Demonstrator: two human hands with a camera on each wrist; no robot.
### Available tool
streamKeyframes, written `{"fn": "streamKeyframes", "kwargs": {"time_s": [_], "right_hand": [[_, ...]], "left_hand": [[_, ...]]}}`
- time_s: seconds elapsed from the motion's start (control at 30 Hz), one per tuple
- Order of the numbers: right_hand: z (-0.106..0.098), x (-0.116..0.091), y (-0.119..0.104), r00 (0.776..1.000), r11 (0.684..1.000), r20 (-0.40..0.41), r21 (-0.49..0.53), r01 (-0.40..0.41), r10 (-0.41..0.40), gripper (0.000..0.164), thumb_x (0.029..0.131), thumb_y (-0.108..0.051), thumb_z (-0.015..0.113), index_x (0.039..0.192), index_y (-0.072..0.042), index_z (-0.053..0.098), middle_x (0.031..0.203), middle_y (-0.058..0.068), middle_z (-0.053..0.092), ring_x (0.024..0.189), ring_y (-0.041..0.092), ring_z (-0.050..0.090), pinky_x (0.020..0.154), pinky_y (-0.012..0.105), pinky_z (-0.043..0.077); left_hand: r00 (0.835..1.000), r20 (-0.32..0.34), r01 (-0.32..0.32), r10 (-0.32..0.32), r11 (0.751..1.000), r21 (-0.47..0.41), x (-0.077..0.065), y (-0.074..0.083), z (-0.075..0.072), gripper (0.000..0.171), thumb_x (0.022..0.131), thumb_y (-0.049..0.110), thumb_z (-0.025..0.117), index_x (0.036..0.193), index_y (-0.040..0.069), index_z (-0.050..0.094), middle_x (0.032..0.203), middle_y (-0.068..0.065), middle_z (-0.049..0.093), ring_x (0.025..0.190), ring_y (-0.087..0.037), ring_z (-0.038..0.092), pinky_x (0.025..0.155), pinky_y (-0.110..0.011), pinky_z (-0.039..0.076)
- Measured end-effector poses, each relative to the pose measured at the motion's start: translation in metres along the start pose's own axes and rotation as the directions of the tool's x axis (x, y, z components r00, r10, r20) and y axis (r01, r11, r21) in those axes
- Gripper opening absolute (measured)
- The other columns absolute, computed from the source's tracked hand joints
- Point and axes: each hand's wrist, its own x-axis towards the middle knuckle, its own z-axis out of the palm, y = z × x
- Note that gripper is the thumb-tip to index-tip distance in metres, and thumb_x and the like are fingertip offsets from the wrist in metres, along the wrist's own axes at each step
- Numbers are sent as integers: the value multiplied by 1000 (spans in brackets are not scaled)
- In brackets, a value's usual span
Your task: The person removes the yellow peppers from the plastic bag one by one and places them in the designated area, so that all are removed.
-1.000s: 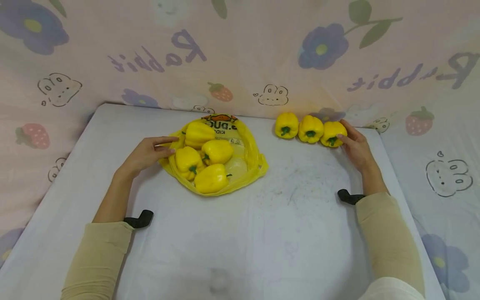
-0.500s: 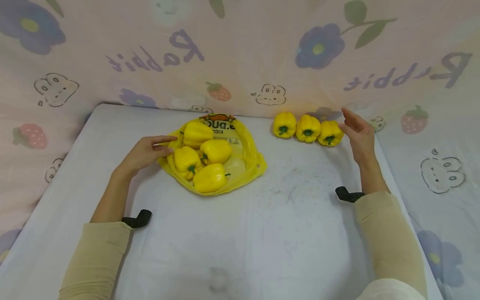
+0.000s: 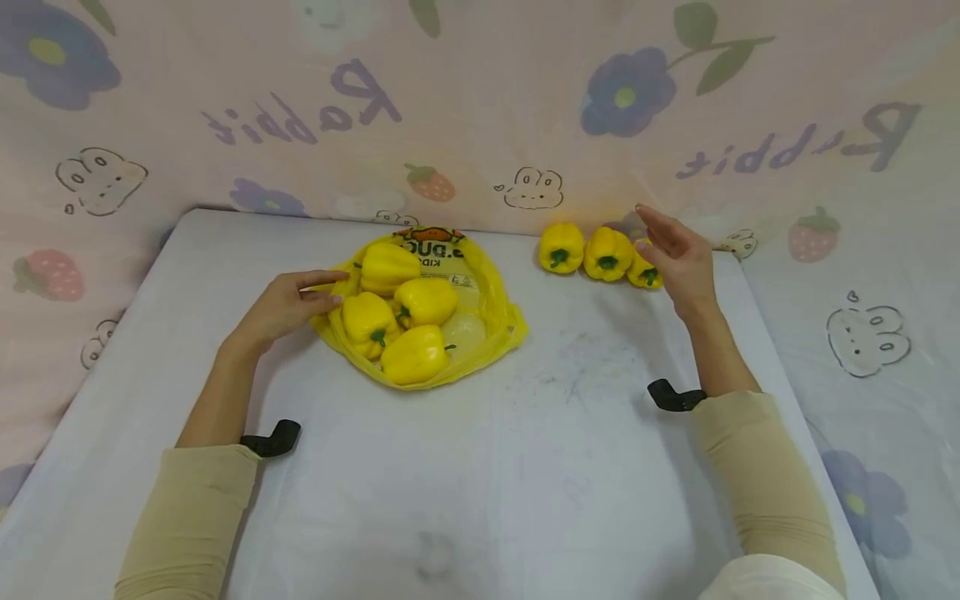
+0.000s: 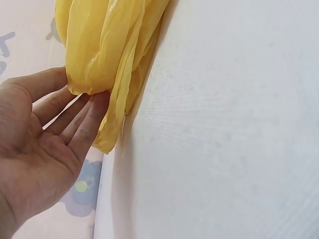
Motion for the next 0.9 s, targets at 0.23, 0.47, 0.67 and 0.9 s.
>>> {"fn": "streamKeyframes", "kwargs": {"time_s": [0.23, 0.47, 0.67, 0.9], "right_hand": [[27, -7, -5, 999, 999, 49, -28, 16, -14, 42, 91, 5, 67, 132, 6, 59, 138, 14, 59, 133, 24, 50, 113, 36, 33], [54, -18, -6, 992, 999, 123, -31, -15, 19, 43, 90, 4, 69, 132, 6, 59, 138, 16, 58, 131, 27, 52, 111, 38, 36], [79, -21, -7, 982, 999, 182, -20, -41, 44, 43, 91, 3, 68, 132, 7, 58, 138, 17, 57, 131, 27, 52, 110, 40, 38], [106, -20, -6, 969, 998, 239, 0, -60, 58, 44, 91, 1, 69, 134, 4, 59, 138, 17, 58, 129, 33, 52, 102, 33, 46]], "left_hand": [[1000, -6, -3, 3, 1000, -4, -3, 1, -1, 52, 99, 32, 63, 145, 11, 53, 152, -17, 43, 131, -38, 49, 99, -45, 44], [1000, -5, -7, 7, 1000, -16, -1, -1, -1, 50, 98, 33, 65, 143, 15, 55, 151, -13, 45, 129, -34, 51, 99, -45, 44], [1000, -5, -2, 2, 1000, 3, -1, 0, -3, 52, 97, 35, 66, 143, 15, 54, 150, -15, 46, 129, -34, 52, 94, -39, 46], [1000, 0, 22, -22, 1000, -16, 0, 0, -2, 53, 97, 35, 65, 144, 15, 54, 149, -15, 47, 129, -33, 50, 94, -41, 44]]}}
